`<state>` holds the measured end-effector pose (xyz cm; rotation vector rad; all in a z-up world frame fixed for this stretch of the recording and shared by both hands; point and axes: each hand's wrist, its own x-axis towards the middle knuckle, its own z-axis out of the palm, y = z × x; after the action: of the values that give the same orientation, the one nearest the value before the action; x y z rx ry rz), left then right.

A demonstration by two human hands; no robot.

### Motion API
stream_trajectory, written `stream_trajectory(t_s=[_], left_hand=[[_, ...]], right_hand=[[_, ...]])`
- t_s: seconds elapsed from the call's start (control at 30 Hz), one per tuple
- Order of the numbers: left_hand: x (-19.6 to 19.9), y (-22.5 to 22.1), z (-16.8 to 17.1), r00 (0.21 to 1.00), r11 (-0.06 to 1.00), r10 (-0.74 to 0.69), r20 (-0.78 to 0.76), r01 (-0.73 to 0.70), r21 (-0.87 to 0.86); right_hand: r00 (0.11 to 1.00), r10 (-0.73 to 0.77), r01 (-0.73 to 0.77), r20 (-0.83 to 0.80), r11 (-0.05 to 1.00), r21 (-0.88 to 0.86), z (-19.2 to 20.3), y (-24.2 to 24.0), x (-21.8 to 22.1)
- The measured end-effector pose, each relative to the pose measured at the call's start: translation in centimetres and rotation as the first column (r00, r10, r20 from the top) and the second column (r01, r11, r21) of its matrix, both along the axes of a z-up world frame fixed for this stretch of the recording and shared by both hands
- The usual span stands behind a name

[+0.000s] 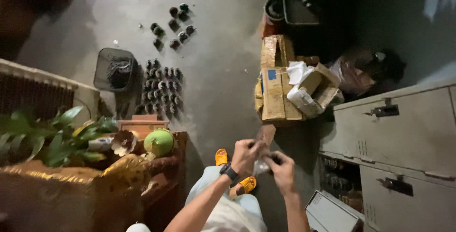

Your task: Organizing and bundling motorcycle brake shoes using rubber bands.

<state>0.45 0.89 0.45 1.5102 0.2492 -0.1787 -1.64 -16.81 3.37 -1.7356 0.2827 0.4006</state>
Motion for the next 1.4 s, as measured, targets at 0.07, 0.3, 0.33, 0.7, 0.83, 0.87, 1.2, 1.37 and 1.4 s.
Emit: stream_trajectory(t_s=[0.07, 0.3, 0.33, 0.7, 0.83, 0.87, 1.2, 1.37, 1.4], left_hand=[[0.4, 2.1, 1.3, 0.996, 0.996, 0.084, -0.02, -0.084, 0.018], [3.1, 9.0, 4.5, 0.944, 0.951, 0.275, 0.182, -0.295, 0.095], [3.4, 10.0, 4.9, 0.922, 0.934, 0.272, 0.276, -0.322, 0.153], [6.2, 17.5, 7.8, 0.801, 0.923, 0.189, 0.568, -0.342, 0.176], [5.6, 18.4, 7.8, 0.764, 0.933, 0.15, 0.627, -0.319, 0.166], [5.6, 18.2, 6.8, 0.762, 0.928, 0.161, 0.627, -0.333, 0.166], [8.8, 19.2, 3.1, 0.839, 0.897, 0.381, 0.388, -0.438, 0.065], [13.6, 19.7, 3.8, 0.832, 0.884, 0.4, 0.385, -0.462, 0.078], [14.9, 19.5, 3.5, 0.839, 0.888, 0.397, 0.372, -0.454, 0.075]], right_hand=[[1.0, 0.029, -0.03, 0.001, 0.999, 0.033, 2.9, 2.1, 1.4], [0.968, 0.008, 0.087, 0.249, 0.926, -0.368, 9.5, 8.3, 6.7], [0.965, 0.082, 0.057, 0.25, 0.863, -0.503, 10.5, 9.5, 7.2], [0.734, 0.678, -0.575, 0.045, 0.655, -0.491, -7.3, 14.0, 17.9], [0.65, 0.753, -0.733, -0.102, 0.587, -0.343, -15.0, 13.9, 21.6], [0.63, 0.773, -0.742, -0.072, 0.572, -0.35, -14.2, 15.1, 21.7], [0.395, 0.89, -0.796, 0.227, 0.455, -0.399, -2.8, 26.1, 22.2], [0.282, 0.893, -0.815, 0.351, 0.416, -0.404, -5.1, 26.5, 27.3], [0.227, 0.917, -0.789, 0.328, 0.37, -0.491, -7.4, 25.3, 28.7]])
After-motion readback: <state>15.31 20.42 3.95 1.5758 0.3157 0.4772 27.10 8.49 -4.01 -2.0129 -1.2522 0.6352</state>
